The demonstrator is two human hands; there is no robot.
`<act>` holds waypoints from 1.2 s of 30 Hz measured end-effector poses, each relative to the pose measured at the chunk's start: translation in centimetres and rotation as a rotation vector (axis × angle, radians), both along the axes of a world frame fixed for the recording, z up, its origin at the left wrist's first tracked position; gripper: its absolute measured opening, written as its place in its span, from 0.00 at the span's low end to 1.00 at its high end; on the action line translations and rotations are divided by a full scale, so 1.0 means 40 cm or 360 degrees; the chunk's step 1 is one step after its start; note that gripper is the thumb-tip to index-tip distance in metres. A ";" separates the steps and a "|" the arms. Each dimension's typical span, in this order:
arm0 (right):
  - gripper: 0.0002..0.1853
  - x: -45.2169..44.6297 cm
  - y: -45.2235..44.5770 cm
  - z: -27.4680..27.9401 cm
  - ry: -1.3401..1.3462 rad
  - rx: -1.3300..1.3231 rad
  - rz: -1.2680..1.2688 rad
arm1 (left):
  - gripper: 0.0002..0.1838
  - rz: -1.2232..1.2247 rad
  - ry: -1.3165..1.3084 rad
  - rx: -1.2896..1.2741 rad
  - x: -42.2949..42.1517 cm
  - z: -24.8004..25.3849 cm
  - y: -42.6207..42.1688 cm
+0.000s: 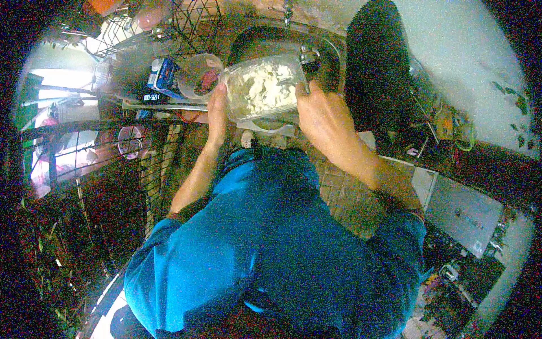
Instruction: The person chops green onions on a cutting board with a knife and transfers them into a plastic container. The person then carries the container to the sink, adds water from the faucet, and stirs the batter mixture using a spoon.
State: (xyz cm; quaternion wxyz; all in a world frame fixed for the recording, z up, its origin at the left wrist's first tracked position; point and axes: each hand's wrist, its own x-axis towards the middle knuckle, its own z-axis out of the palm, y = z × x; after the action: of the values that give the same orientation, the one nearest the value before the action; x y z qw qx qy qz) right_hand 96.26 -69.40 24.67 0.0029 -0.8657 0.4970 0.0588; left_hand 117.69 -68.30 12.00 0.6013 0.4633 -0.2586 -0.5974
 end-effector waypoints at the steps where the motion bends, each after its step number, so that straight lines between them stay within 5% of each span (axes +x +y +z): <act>1: 0.21 0.011 0.005 0.014 -0.0070 -0.0003 -0.0025 | 0.22 -0.0001 0.0003 0.0001 0.001 0.002 0.002; 6: 0.21 0.017 -0.027 -0.035 -0.0132 -0.0281 0.0084 | 0.22 -0.0023 0.0075 -0.0027 -0.002 0.005 -0.001; 15: 0.21 -0.011 -0.023 0.016 -0.0088 0.0065 0.0084 | 0.20 0.0077 -0.0136 -0.0021 0.001 0.003 -0.002; 24: 0.18 0.053 -0.056 -0.022 0.0152 -0.0306 0.0008 | 0.22 0.0131 0.0048 -0.0140 -0.013 0.005 -0.004; 36: 0.08 0.040 -0.068 0.064 0.0147 0.0253 0.0085 | 0.21 0.0298 0.0011 -0.0078 -0.037 0.001 0.004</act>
State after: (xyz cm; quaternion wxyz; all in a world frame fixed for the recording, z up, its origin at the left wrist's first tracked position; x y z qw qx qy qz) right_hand 97.85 -72.13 27.22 0.0471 -0.8721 0.4671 0.1379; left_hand 116.20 -68.16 12.03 0.6665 0.4687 -0.2266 -0.5337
